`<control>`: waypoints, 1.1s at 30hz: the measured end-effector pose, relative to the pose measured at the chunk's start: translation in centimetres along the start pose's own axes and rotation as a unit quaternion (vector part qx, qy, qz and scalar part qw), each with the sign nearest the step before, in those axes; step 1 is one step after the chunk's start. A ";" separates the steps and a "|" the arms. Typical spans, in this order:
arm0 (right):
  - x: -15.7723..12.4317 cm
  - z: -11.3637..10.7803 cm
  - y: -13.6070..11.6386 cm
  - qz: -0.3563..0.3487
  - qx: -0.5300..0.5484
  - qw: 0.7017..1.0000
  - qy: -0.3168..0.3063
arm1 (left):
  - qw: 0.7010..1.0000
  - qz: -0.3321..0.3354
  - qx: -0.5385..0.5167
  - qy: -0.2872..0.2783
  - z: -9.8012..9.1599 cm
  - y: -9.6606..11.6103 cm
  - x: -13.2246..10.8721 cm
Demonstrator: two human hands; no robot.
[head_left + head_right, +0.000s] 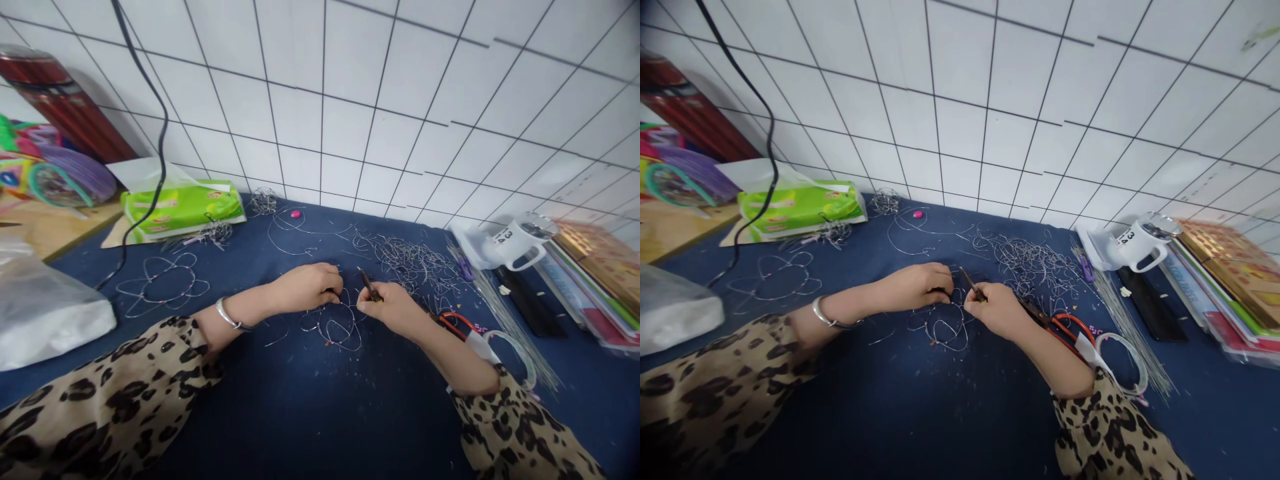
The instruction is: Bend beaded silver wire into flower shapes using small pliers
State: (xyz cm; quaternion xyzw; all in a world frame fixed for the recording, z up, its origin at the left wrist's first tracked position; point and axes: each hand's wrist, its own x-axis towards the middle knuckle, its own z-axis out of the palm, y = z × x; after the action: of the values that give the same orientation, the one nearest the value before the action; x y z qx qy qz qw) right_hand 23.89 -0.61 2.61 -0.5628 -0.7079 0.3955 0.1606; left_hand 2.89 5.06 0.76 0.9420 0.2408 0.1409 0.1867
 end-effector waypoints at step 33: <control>-0.7 0.1 -0.6 -0.036 -0.065 0.997 -0.001 | 0.998 0.014 -0.059 -0.036 -1.3 2.1 0.2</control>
State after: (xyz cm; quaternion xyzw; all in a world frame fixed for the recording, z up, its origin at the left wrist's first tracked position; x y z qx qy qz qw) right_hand 23.61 -1.30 3.10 -0.5457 -0.7519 0.3434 0.1375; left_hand 3.44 3.80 2.88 0.9370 0.2118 0.1239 0.2485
